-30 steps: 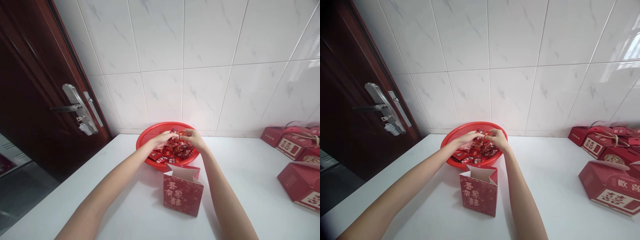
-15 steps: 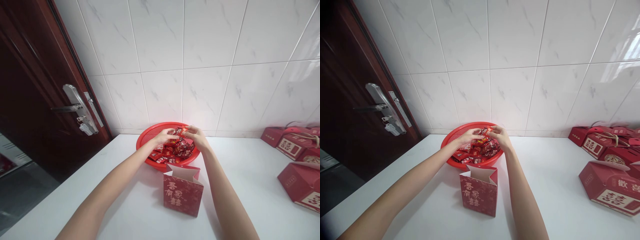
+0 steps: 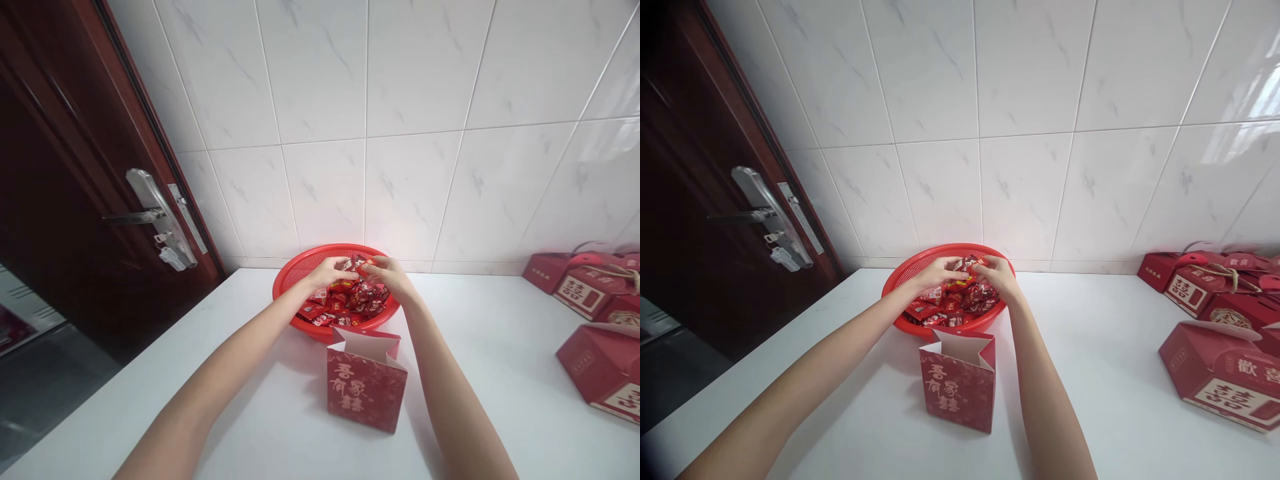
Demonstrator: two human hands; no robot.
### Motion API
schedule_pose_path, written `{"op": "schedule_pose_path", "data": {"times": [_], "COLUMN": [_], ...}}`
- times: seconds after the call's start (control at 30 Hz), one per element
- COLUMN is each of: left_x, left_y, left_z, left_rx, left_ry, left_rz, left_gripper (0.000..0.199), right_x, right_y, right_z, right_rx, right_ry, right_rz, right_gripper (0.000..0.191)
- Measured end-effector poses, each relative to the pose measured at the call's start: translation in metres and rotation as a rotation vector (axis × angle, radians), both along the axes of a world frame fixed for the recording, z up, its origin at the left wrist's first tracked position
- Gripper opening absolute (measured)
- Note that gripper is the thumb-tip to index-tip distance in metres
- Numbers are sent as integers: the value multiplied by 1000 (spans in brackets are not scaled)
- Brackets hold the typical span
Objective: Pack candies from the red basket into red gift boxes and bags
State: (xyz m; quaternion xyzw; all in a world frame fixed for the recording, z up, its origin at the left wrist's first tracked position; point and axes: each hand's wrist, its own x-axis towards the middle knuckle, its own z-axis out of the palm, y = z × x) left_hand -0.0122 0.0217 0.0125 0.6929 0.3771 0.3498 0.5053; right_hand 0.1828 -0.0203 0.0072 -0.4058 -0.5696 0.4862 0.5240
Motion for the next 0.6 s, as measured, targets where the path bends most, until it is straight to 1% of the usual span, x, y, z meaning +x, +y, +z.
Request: {"op": "schedule_pose_path", "data": {"times": [0.13, 0.23, 0.4, 0.6], "left_x": [1, 2, 2, 4], "left_y": [-4, -7, -11, -11], "left_z": [3, 4, 7, 11], "left_rx": [-26, -70, -157, -215], "left_ry": [32, 51, 62, -11], "left_rz": [-2, 2, -7, 27], "left_gripper": [49, 49, 44, 30], "right_x": [-1, -2, -3, 0], "right_y": [0, 1, 6, 11], "right_z": [-1, -2, -5, -8], "right_rx": [-40, -51, -49, -2], "right_ry": [-14, 0, 47, 146], "right_rz": [-5, -36, -120, -248], "right_gripper": [28, 26, 23, 28]}}
